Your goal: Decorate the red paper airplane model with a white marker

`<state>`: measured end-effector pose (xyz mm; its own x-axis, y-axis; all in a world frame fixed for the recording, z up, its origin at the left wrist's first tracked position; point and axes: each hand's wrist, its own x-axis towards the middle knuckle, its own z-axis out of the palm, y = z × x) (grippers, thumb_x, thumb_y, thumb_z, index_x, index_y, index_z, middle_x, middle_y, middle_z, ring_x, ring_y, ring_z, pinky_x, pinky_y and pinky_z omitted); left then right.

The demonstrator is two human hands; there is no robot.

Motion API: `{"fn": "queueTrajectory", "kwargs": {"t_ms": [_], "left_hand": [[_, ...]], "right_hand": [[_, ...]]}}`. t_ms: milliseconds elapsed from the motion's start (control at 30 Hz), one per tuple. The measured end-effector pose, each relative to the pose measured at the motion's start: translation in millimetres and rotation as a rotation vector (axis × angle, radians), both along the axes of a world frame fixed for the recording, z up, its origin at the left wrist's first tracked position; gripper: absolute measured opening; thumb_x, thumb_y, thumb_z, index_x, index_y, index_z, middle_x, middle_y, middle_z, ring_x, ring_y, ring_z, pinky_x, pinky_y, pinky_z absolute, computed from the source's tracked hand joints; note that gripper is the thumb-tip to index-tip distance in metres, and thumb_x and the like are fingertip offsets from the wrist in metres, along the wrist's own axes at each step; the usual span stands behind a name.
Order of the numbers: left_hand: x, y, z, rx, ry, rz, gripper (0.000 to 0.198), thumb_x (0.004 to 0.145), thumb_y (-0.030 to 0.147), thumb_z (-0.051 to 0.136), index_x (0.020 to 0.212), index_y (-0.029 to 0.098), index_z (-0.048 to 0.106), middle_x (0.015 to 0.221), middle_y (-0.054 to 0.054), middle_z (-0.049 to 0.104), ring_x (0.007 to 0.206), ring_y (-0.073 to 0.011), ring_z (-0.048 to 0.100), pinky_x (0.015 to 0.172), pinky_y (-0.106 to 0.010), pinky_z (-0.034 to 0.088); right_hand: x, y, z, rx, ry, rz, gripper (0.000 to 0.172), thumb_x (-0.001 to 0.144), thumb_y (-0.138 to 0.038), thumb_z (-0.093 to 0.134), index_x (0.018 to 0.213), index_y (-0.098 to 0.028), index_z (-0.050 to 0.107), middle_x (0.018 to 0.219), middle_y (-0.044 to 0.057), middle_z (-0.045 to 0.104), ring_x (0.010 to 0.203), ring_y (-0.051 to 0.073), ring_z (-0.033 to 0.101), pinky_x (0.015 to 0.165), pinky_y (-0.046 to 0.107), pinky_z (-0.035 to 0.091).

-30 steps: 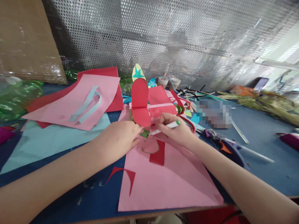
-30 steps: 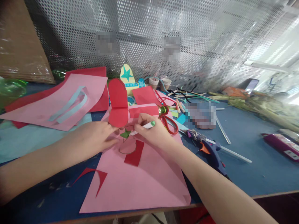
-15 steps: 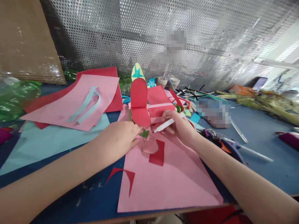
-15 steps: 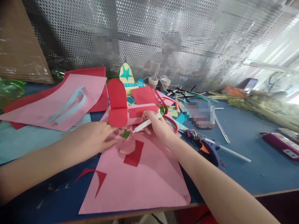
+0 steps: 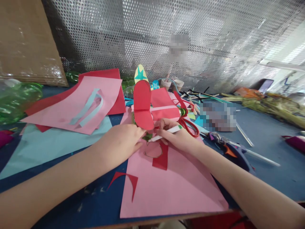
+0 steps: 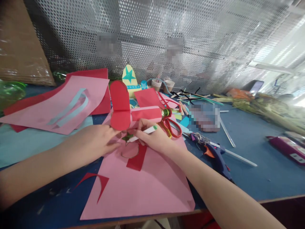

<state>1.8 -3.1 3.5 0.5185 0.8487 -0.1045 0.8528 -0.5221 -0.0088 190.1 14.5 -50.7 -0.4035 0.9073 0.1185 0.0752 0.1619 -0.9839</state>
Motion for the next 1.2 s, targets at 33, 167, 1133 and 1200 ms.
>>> {"fn": "queueTrajectory", "kwargs": {"t_ms": [33, 167, 1133, 1200], "left_hand": [[0.3, -0.1, 0.3, 0.0, 0.003, 0.0, 0.013, 0.086, 0.024, 0.052, 0.096, 0.019, 0.059, 0.082, -0.005, 0.066, 0.07, -0.0226, 0.065, 0.051, -0.028, 0.035], [1.6, -1.5, 3.0, -0.005, 0.018, 0.007, 0.013, 0.087, 0.023, 0.052, 0.097, 0.019, 0.059, 0.083, -0.005, 0.066, 0.068, -0.0215, 0.064, 0.051, -0.027, 0.035], [2.0, -2.0, 3.8, -0.005, 0.021, -0.002, 0.013, 0.086, 0.021, 0.052, 0.097, 0.019, 0.059, 0.082, -0.004, 0.067, 0.071, -0.0219, 0.065, 0.05, -0.027, 0.034], [1.9, -1.9, 3.9, -0.003, 0.014, -0.006, 0.014, 0.085, 0.021, 0.052, 0.097, 0.019, 0.059, 0.083, -0.004, 0.067, 0.072, -0.0224, 0.066, 0.052, -0.027, 0.035]], "right_hand": [[-0.2, 0.1, 0.1, 0.003, 0.004, 0.005, 0.023, 0.08, -0.024, 0.058, 0.066, -0.022, 0.039, 0.046, -0.01, 0.045, 0.042, 0.007, 0.037, 0.045, 0.021, 0.028], [-1.7, -1.1, 2.0, 0.011, 0.001, 0.006, 0.023, 0.081, -0.026, 0.057, 0.067, -0.022, 0.039, 0.045, -0.01, 0.044, 0.042, 0.007, 0.037, 0.045, 0.021, 0.028], [-0.6, -2.5, 3.8, 0.008, -0.064, 0.008, 0.024, 0.082, -0.03, 0.057, 0.067, -0.021, 0.04, 0.047, -0.009, 0.044, 0.043, 0.007, 0.037, 0.045, 0.021, 0.027], [-0.5, -2.6, 4.2, -0.002, -0.071, 0.014, 0.024, 0.082, -0.03, 0.058, 0.067, -0.021, 0.041, 0.047, -0.009, 0.044, 0.042, 0.007, 0.036, 0.044, 0.021, 0.026]]}}
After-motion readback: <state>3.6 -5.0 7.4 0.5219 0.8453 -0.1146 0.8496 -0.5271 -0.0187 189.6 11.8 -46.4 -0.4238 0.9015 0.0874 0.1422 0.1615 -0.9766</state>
